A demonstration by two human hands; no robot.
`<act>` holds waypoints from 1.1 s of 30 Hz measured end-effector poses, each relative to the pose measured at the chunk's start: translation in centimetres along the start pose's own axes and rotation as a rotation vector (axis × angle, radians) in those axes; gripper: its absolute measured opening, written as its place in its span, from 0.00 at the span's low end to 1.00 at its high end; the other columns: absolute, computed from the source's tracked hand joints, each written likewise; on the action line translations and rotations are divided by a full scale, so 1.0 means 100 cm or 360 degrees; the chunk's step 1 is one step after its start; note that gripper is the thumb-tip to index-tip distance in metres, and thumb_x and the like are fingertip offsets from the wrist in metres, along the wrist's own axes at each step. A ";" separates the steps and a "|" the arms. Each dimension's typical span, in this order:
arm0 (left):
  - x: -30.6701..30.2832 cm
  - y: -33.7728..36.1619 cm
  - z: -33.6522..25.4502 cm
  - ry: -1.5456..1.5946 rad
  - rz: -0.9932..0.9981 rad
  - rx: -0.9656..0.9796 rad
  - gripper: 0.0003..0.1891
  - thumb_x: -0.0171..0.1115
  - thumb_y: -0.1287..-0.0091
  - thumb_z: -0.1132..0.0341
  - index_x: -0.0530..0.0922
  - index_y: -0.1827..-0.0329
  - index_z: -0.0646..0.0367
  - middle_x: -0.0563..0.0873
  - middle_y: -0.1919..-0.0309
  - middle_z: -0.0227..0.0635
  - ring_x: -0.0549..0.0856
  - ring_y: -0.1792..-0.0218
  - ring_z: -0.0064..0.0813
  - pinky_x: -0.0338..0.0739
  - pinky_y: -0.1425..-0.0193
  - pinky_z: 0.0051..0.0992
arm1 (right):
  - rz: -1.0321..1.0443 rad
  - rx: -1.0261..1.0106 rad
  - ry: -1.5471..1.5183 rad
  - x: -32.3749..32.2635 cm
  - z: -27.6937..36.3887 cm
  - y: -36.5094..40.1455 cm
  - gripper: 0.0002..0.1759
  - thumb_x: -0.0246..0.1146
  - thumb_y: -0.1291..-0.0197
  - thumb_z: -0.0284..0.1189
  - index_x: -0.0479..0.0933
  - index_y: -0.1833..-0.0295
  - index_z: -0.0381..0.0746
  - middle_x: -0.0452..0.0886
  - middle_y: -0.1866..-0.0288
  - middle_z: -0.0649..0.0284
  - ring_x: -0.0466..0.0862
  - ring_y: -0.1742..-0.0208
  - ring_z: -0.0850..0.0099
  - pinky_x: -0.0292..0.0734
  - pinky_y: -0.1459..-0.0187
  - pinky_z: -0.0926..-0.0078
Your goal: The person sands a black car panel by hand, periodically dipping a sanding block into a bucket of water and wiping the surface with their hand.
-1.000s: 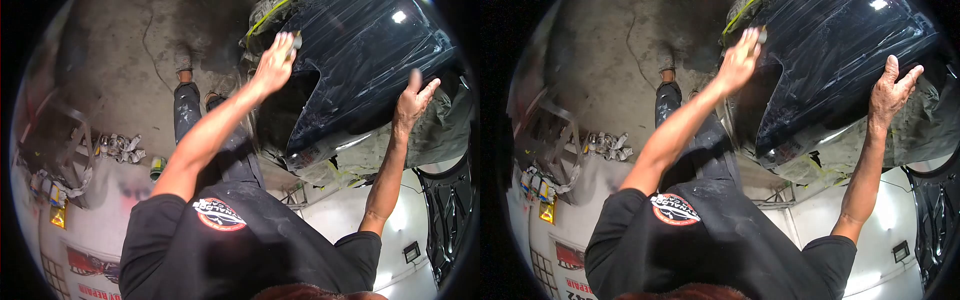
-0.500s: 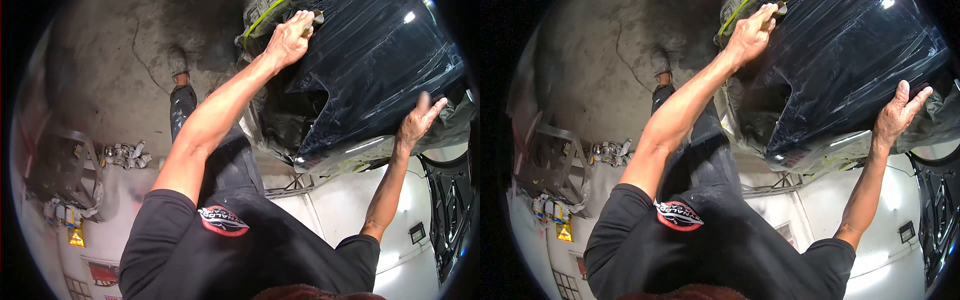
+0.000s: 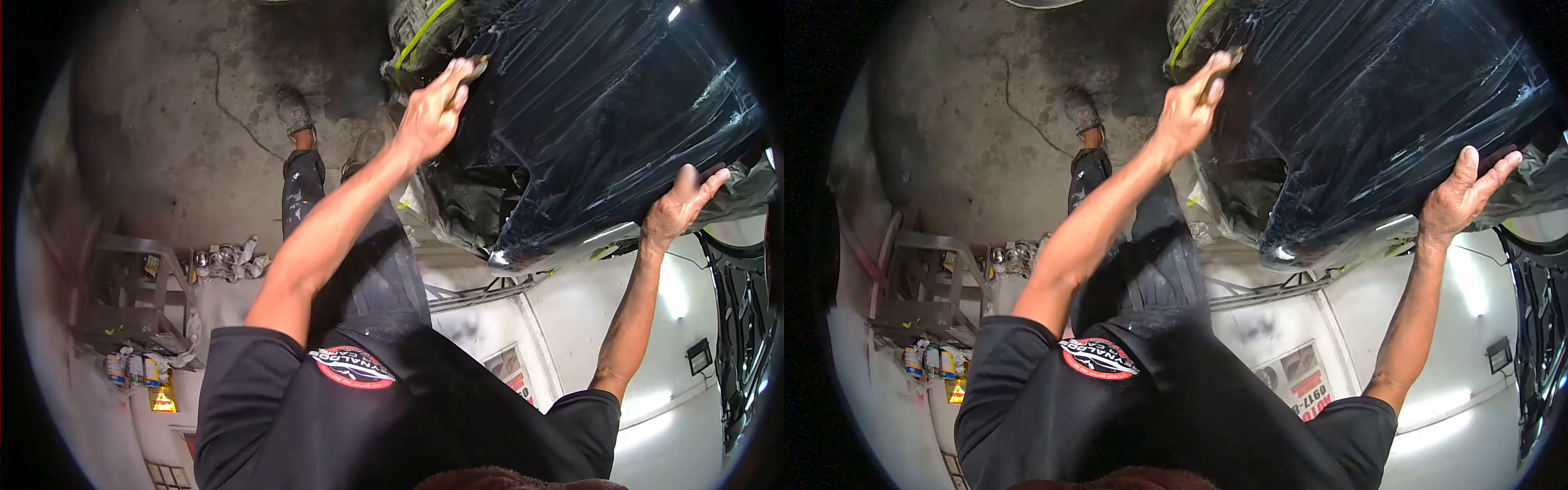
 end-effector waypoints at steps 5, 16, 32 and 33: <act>0.012 -0.035 -0.028 -0.0190 -0.0123 0.0242 0.22 0.60 0.28 0.74 0.74 0.31 0.69 0.80 0.34 0.59 0.76 0.29 0.57 0.73 0.23 0.43 | -0.0005 -0.0003 -0.0116 0.003 -0.002 -0.001 0.44 0.53 0.19 0.44 0.42 0.16 0.24 0.44 0.12 0.41 0.44 0.11 0.56 0.40 0.14 0.62; 0.014 -0.049 -0.035 -0.0178 -0.0093 0.0491 0.21 0.61 0.28 0.74 0.76 0.32 0.65 0.79 0.34 0.57 0.76 0.29 0.54 0.74 0.25 0.41 | 0.0004 0.0029 -0.0133 0.003 0.000 -0.002 0.44 0.52 0.19 0.43 0.41 0.16 0.25 0.42 0.12 0.42 0.43 0.11 0.56 0.38 0.14 0.61; 0.040 -0.186 -0.075 0.0143 0.0145 0.0013 0.13 0.52 0.22 0.63 0.81 0.43 0.57 0.86 0.67 0.48 0.87 0.63 0.38 0.80 0.52 0.37 | -0.0011 0.0048 -0.0119 0.003 0.001 -0.003 0.45 0.53 0.21 0.45 0.43 0.16 0.24 0.44 0.12 0.41 0.44 0.11 0.55 0.37 0.14 0.60; 0.045 -0.208 -0.066 -0.0422 0.0071 0.0308 0.17 0.49 0.20 0.58 0.82 0.44 0.58 0.89 0.64 0.44 0.87 0.61 0.39 0.79 0.51 0.38 | -0.0010 0.0045 -0.0119 0.003 0.001 -0.004 0.45 0.53 0.21 0.45 0.43 0.16 0.24 0.44 0.12 0.41 0.44 0.11 0.55 0.37 0.14 0.60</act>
Point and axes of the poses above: each hand's wrist, its own y-axis away from the middle knuckle, its own x-axis out of the palm, z = x × y, the point moved 7 cm from there along -y, towards the middle knuckle
